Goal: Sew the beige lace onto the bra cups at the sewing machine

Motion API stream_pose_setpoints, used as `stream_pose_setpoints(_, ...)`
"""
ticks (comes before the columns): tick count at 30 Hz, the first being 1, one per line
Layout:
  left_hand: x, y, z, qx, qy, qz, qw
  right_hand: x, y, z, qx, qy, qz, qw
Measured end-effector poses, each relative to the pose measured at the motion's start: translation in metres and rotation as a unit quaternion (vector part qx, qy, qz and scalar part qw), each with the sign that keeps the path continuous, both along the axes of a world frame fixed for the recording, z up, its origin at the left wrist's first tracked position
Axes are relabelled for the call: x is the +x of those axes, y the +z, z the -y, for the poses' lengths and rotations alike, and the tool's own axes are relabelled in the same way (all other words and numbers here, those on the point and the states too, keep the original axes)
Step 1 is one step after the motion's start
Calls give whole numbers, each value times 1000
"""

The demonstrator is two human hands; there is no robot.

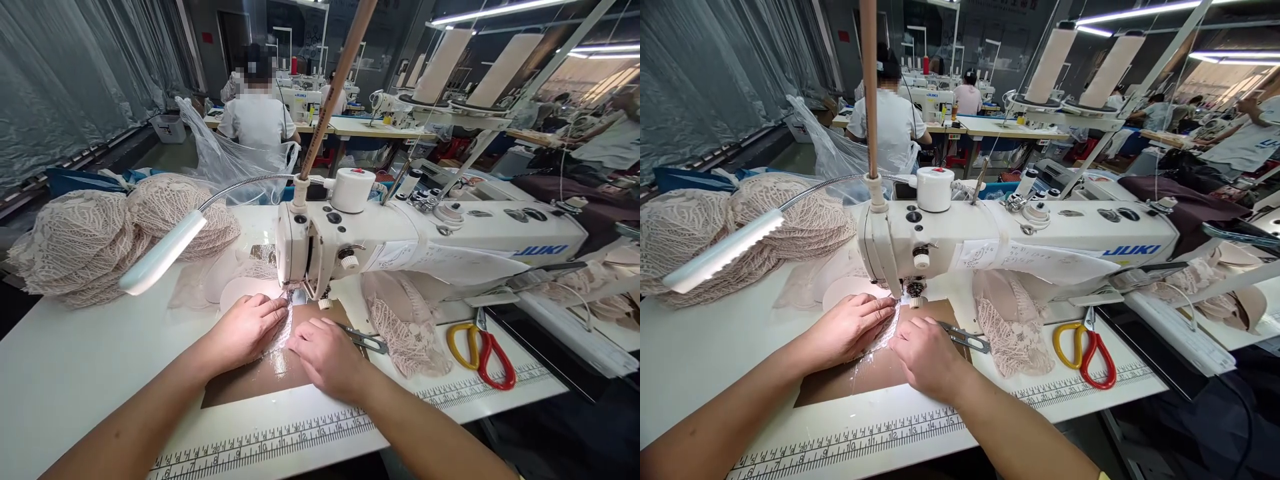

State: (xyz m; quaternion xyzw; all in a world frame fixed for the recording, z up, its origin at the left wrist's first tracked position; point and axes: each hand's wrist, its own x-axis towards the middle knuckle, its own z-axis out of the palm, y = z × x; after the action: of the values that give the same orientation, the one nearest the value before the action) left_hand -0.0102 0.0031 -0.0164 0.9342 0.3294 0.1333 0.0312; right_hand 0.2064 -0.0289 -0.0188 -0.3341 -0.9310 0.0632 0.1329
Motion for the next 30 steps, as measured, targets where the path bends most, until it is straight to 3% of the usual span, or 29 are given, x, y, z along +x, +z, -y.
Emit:
stream_pose_setpoints(7,2,1,-3,-10,15,-18,1000,-1,-4,-4,8,-28,-14,999)
stream_pose_setpoints(22,-3,0,-6,5,-13,19,1000,-10,-3,-12,2,-148,35,988)
stream_pose_setpoints(30,-5,-6,-14,5,1,30,1000,-10,-3,-15,19,-159,15,987)
